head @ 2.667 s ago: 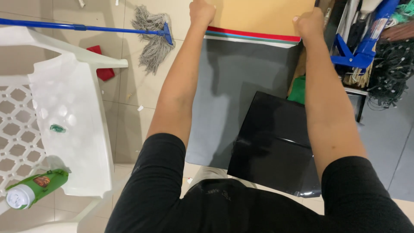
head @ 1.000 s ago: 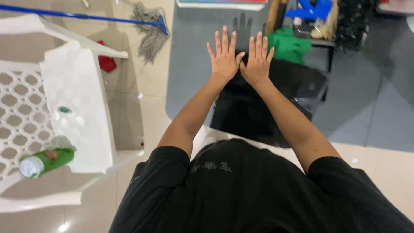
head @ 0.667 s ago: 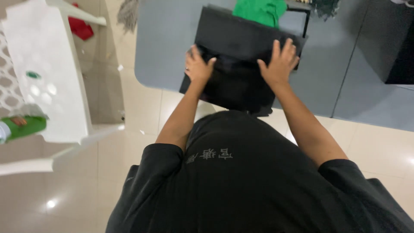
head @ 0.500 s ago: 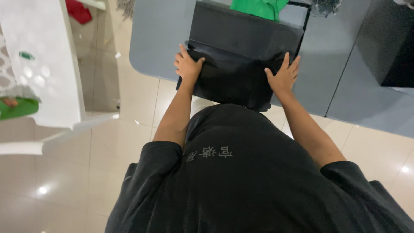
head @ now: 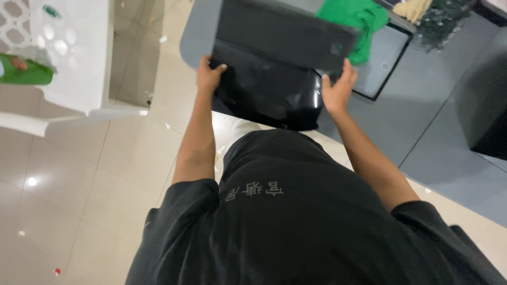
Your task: Assembling plastic storage boxes by folding the bodies and attaching lids, then stacking them.
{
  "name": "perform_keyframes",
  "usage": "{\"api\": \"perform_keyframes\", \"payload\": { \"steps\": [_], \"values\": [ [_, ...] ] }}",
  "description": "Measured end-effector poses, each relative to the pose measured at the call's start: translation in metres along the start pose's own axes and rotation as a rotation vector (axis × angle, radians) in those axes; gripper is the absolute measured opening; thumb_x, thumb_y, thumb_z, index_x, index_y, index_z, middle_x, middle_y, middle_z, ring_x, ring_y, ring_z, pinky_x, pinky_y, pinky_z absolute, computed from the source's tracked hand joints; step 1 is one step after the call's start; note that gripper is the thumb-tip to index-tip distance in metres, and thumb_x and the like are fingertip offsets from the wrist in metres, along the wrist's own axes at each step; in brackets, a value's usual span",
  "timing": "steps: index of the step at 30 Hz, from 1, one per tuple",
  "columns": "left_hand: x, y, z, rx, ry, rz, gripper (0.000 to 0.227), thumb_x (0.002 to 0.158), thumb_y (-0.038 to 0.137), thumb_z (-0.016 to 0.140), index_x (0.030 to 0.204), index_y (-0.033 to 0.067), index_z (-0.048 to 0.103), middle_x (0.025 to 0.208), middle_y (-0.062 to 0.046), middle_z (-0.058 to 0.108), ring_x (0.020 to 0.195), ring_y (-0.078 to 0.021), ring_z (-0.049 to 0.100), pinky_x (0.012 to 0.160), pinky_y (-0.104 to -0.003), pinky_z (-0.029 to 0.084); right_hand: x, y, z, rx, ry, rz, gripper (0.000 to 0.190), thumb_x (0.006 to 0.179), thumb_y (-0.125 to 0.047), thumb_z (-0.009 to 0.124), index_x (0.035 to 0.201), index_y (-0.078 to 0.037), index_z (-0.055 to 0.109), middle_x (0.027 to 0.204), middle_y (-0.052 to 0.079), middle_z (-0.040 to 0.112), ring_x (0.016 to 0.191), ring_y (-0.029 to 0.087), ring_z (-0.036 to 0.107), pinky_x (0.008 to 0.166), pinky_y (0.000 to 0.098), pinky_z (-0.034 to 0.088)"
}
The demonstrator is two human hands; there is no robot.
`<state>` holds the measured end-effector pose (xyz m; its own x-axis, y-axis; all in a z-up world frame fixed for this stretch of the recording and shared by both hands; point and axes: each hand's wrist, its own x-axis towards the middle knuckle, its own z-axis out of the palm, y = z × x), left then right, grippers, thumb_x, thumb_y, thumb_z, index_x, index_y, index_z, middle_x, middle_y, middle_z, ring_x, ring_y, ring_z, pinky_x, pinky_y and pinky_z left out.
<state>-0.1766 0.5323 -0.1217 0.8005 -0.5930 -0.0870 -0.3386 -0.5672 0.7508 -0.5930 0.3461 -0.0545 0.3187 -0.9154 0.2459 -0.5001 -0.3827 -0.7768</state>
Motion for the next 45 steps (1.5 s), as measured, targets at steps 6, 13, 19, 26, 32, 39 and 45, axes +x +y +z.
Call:
{"api": "perform_keyframes", "payload": {
  "steps": [6,13,19,26,32,39,45],
  "values": [
    [0.018,0.021,-0.097,0.155,0.044,-0.234,0.057,0.076,0.033,0.087,0.124,0.0185,0.06,0.113,-0.014,0.074,0.109,-0.036,0.069,0.091,-0.046,0.054,0.041,-0.025,0.069,0.067,-0.267,0.043,0.083,0.088,-0.022,0.082,0.155,-0.007,0.036,0.147,0.026,0.039,0.131,0.042,0.048,0.101,0.0435,0.048],
    [0.075,0.011,-0.119,0.226,0.07,-0.27,0.055,0.076,0.032,0.086,0.123,0.0174,0.061,0.116,-0.015,0.073,0.112,-0.0383,0.067,0.092,-0.049,0.052,0.135,-0.009,0.056,-0.418,0.052,-0.076,0.098,0.087,-0.034,0.093,0.161,-0.01,0.034,0.157,0.037,0.024,0.134,0.057,0.032,0.109,0.0624,0.035],
    [0.134,0.01,-0.097,0.247,-0.027,-0.233,0.061,0.076,0.035,0.085,0.126,0.0142,0.058,0.115,-0.017,0.072,0.112,-0.0396,0.067,0.093,-0.05,0.053,0.171,0.055,0.066,-0.556,-0.204,0.015,0.071,0.085,-0.019,0.085,0.15,-0.019,0.057,0.141,0.026,0.05,0.121,0.054,0.048,0.098,0.0604,0.046],
    [0.166,0.057,-0.069,0.35,-0.12,-0.103,0.083,0.082,0.053,0.078,0.151,0.0225,0.042,0.155,-0.019,0.037,0.14,-0.043,0.04,0.107,-0.06,0.04,0.185,-0.056,0.064,0.037,0.34,-0.013,0.009,0.092,0.001,0.063,0.1,0.0,0.067,0.097,0.016,0.071,0.092,0.033,0.067,0.087,0.0441,0.056],
    [0.13,0.08,-0.041,0.54,-0.253,0.553,0.072,0.092,0.064,0.064,0.154,0.0402,0.038,0.169,-0.014,0.014,0.153,-0.0485,0.013,0.114,-0.08,0.017,0.104,-0.093,0.179,-0.392,0.041,0.134,0.035,0.088,-0.02,0.071,0.116,-0.004,0.057,0.126,0.025,0.047,0.116,0.044,0.045,0.097,0.057,0.037],
    [0.118,0.075,-0.043,0.648,-0.426,0.632,0.075,0.089,0.057,0.062,0.159,0.0411,0.039,0.171,-0.014,0.011,0.154,-0.0511,0.007,0.114,-0.079,0.013,0.092,-0.156,0.27,-0.664,-0.323,0.231,0.1,0.077,-0.051,0.084,0.161,-0.023,0.039,0.163,0.037,0.007,0.139,0.068,0.016,0.107,0.0797,0.015],
    [0.12,0.069,-0.017,0.52,-0.28,0.652,0.072,0.093,0.069,0.054,0.156,0.0351,0.046,0.171,-0.017,0.014,0.154,-0.0537,0.007,0.113,-0.082,0.011,0.161,-0.016,0.324,-1.122,0.122,-0.071,0.066,0.102,-0.033,0.073,0.159,-0.036,0.041,0.172,0.017,0.005,0.149,0.05,0.024,0.125,0.0592,0.022]
  ]
}}
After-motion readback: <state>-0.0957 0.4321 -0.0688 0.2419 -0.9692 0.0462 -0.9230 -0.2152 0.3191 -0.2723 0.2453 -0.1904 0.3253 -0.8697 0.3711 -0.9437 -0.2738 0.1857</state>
